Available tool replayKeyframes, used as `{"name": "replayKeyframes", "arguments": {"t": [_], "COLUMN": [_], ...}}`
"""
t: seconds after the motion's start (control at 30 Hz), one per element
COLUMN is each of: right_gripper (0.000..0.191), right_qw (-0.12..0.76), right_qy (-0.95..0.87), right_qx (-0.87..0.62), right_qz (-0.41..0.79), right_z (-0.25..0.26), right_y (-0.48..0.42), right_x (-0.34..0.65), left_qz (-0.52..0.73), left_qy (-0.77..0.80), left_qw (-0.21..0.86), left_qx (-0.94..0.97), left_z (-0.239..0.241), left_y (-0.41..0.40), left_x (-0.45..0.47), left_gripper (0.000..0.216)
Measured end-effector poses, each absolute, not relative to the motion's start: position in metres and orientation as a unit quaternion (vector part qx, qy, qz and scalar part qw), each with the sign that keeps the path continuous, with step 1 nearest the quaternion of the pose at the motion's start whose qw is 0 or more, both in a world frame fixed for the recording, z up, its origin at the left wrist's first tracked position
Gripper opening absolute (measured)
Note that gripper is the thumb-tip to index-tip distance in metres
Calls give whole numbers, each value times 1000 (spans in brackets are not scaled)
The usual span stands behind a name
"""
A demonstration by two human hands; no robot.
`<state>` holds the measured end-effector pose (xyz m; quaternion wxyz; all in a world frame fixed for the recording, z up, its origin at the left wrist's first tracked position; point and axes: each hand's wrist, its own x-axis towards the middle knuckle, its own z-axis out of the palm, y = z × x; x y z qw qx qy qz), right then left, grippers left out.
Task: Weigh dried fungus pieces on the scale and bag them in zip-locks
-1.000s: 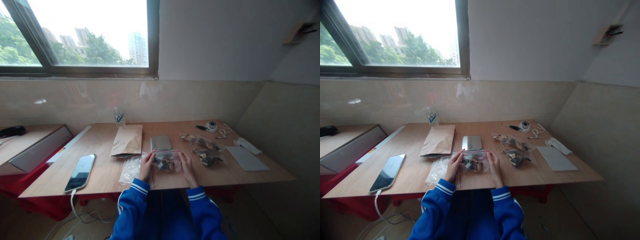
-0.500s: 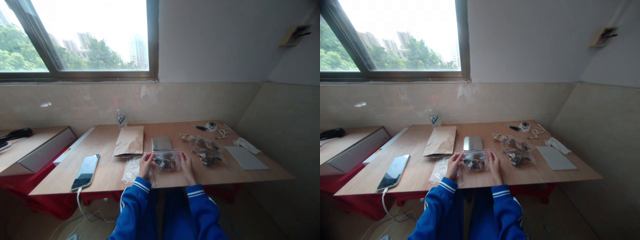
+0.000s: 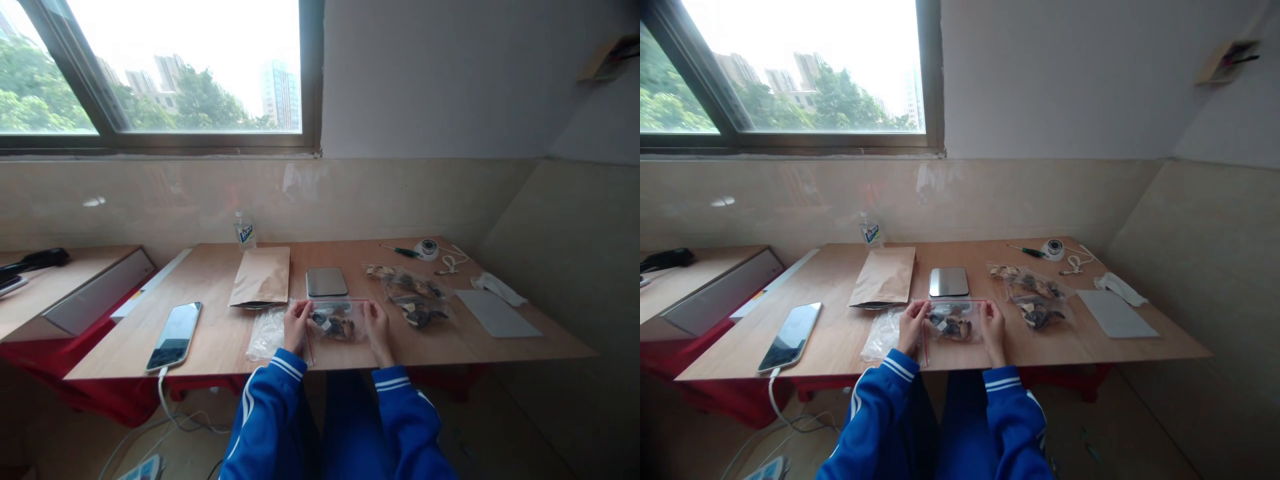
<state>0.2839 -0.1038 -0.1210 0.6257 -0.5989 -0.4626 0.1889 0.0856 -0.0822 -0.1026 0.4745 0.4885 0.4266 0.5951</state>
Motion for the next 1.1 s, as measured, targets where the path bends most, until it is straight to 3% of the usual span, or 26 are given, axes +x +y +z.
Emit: {"name": "replayKeyframes", "arguments": {"t": [0.17, 0.27, 0.37, 0.5, 0.6, 0.9, 1.1], "right_gripper": [39, 48, 45, 19, 14, 12, 10], "right_qw": [552, 499, 427, 277, 222, 239, 252], "right_qy": [-561, -606, -682, -811, -830, -830, -809], "right_qx": [-612, -602, -584, -516, -509, -504, -528], "right_qz": [-82, -147, -107, 15, 53, 18, 56], "right_z": [-97, -68, -38, -15, -7, -8, -10], "right_y": [-123, -133, -131, -114, -102, -108, -115], "right_x": [270, 256, 244, 237, 236, 226, 225], "left_qz": [600, 605, 617, 623, 623, 625, 631], "left_qy": [408, 405, 398, 390, 390, 385, 396], "left_qw": [446, 440, 432, 422, 407, 395, 357], "left_qx": [524, 527, 524, 531, 542, 552, 563], "left_z": [-99, -99, -97, -94, -94, -98, -96], "left_y": [-85, -86, -88, -92, -95, -98, -98], "left_x": [85, 85, 86, 88, 88, 88, 88], "left_gripper": [28, 25, 23, 22, 21, 22, 22]}}
